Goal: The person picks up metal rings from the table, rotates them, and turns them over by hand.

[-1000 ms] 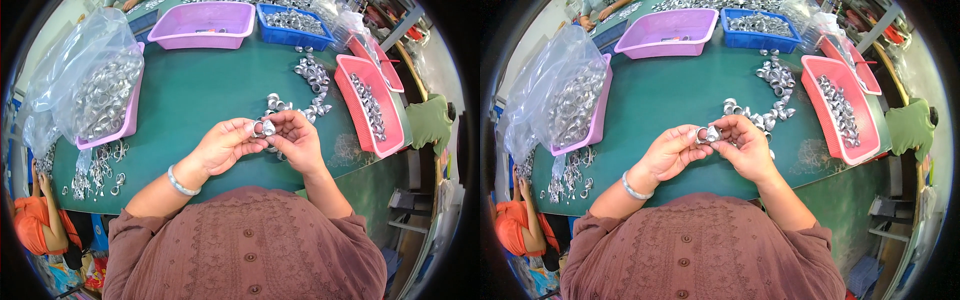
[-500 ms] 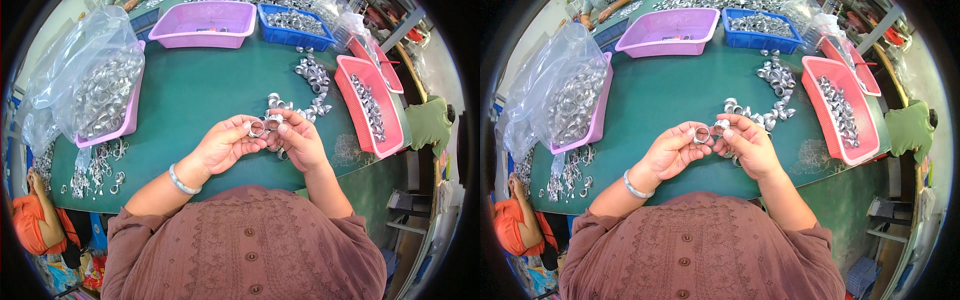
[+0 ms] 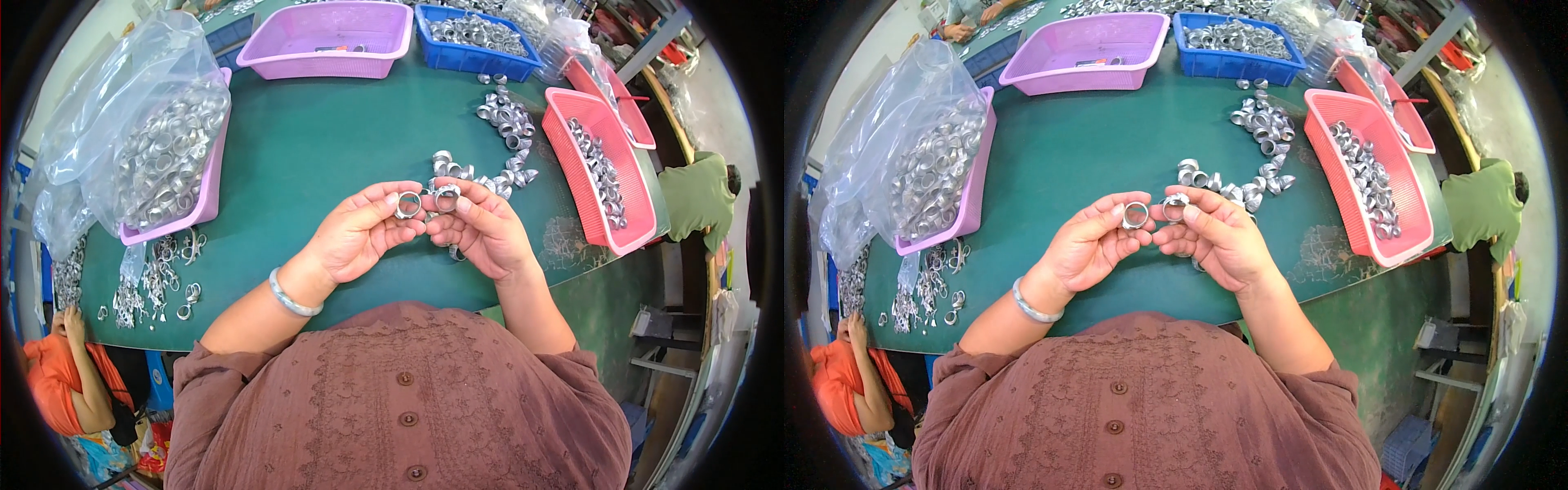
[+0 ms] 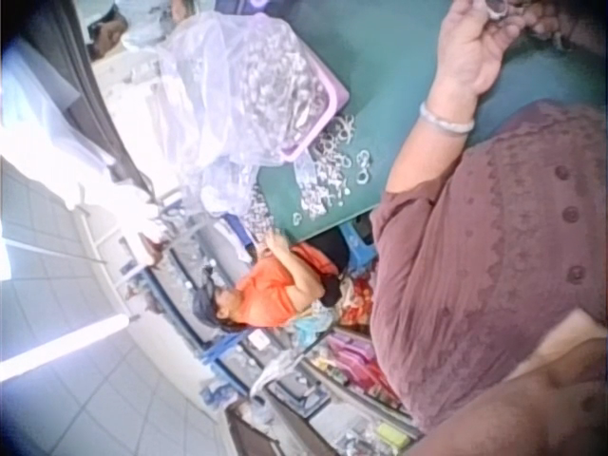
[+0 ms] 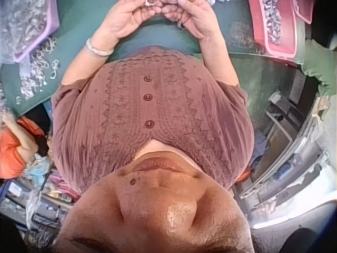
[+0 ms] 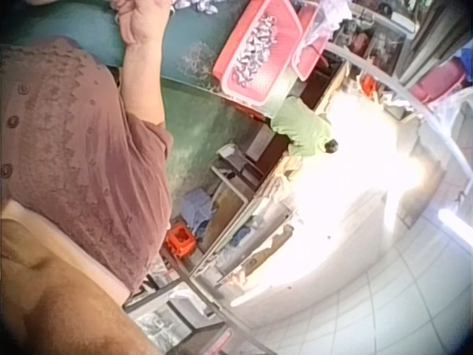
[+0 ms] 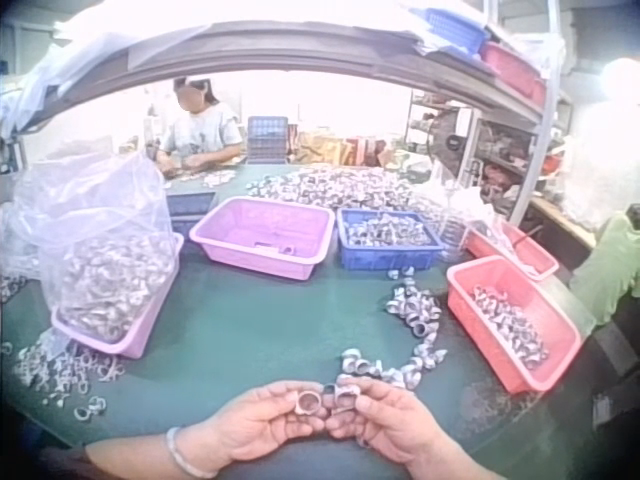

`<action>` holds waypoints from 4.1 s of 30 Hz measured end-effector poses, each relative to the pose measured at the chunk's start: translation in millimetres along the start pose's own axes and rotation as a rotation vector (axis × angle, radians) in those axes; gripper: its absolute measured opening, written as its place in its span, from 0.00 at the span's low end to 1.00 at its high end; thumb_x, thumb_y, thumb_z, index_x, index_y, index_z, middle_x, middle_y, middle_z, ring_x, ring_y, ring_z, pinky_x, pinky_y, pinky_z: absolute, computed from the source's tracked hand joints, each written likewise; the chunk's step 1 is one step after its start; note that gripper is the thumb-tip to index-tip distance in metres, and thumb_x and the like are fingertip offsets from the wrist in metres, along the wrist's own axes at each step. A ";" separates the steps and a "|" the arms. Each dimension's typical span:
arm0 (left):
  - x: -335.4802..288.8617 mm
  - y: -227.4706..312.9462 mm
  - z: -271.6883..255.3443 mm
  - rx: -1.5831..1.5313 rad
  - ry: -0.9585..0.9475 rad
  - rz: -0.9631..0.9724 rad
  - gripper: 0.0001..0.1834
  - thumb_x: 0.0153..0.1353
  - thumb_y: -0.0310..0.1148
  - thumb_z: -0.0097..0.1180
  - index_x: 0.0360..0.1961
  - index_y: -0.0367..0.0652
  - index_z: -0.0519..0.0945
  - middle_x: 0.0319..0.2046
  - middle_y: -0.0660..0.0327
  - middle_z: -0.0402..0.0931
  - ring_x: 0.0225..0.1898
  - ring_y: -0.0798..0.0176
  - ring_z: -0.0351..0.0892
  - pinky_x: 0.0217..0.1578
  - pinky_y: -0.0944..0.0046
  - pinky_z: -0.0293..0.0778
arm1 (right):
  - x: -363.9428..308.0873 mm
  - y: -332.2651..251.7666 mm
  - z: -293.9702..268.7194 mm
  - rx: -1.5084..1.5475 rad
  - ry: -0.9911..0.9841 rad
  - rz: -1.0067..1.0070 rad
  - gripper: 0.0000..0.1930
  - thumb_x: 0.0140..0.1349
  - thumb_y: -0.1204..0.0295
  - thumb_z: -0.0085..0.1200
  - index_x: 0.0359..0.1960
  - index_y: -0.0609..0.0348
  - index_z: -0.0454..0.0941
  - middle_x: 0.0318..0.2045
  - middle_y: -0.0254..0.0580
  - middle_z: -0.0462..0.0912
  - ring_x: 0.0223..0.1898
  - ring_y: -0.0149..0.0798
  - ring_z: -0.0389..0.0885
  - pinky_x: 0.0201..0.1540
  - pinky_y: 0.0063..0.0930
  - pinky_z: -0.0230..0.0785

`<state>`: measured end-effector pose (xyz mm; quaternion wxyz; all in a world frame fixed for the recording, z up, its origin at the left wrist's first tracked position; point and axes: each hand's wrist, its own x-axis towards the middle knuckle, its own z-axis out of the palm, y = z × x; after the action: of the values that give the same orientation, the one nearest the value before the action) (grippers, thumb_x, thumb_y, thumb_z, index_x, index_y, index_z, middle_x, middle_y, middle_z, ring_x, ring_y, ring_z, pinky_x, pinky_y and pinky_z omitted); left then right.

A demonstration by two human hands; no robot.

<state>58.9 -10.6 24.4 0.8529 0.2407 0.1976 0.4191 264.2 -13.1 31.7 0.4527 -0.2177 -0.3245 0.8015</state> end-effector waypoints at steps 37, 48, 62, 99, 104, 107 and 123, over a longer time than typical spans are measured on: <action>-1.6 -11.6 7.4 0.452 0.056 0.293 0.27 0.52 0.17 0.54 0.54 0.37 0.65 0.40 0.63 0.66 0.44 0.68 0.70 0.46 0.67 0.70 | 1.3 12.8 16.1 -1.118 0.088 -0.625 0.29 0.45 0.86 0.56 0.53 0.62 0.65 0.37 0.40 0.76 0.33 0.30 0.75 0.35 0.21 0.69; -10.1 -11.6 10.5 0.513 0.014 0.294 0.24 0.54 0.19 0.53 0.54 0.37 0.65 0.43 0.61 0.69 0.46 0.68 0.70 0.48 0.68 0.68 | 0.2 9.5 22.9 -1.128 0.081 -0.633 0.26 0.46 0.87 0.55 0.51 0.62 0.67 0.38 0.42 0.76 0.36 0.33 0.77 0.36 0.24 0.71; -36.5 25.4 37.7 0.256 0.122 -0.035 0.10 0.61 0.31 0.50 0.43 0.42 0.73 0.29 0.64 0.73 0.27 0.75 0.71 0.25 0.75 0.70 | -5.4 -1.3 46.0 -1.318 -0.033 -0.665 0.25 0.42 0.79 0.62 0.46 0.59 0.71 0.38 0.39 0.76 0.34 0.36 0.74 0.35 0.26 0.67; 45.7 -1.5 -13.9 1.843 0.017 0.448 0.15 0.44 0.26 0.60 0.35 0.41 0.74 0.34 0.56 0.72 0.38 0.53 0.71 0.41 0.59 0.68 | 32.3 -16.6 -7.4 -1.540 0.215 -0.228 0.07 0.46 0.72 0.55 0.24 0.63 0.73 0.25 0.41 0.74 0.28 0.35 0.72 0.31 0.28 0.65; 33.8 0.7 -15.6 1.577 0.106 0.304 0.13 0.50 0.26 0.59 0.37 0.39 0.73 0.33 0.62 0.72 0.34 0.66 0.72 0.38 0.67 0.69 | 28.7 -19.6 -1.8 -0.709 0.240 -0.112 0.08 0.56 0.75 0.51 0.36 0.66 0.74 0.24 0.32 0.74 0.21 0.22 0.68 0.24 0.16 0.63; 22.9 -1.7 -13.6 0.814 0.088 0.237 0.15 0.56 0.22 0.52 0.46 0.36 0.71 0.38 0.65 0.71 0.40 0.72 0.70 0.44 0.72 0.68 | 24.3 -17.0 -7.0 -0.469 0.165 -0.019 0.11 0.58 0.75 0.50 0.42 0.64 0.73 0.26 0.35 0.75 0.24 0.27 0.73 0.26 0.17 0.66; -6.5 -1.5 2.4 0.780 -0.067 0.380 0.17 0.58 0.22 0.50 0.50 0.36 0.70 0.43 0.61 0.71 0.44 0.69 0.71 0.46 0.69 0.68 | 16.6 0.8 0.4 0.047 -0.056 0.124 0.12 0.63 0.68 0.45 0.40 0.65 0.72 0.32 0.45 0.78 0.29 0.35 0.78 0.30 0.23 0.72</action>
<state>57.4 -17.2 26.3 0.6116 0.5906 0.2654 0.4546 255.2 0.9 30.5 0.3978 -0.2045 -0.3039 0.8412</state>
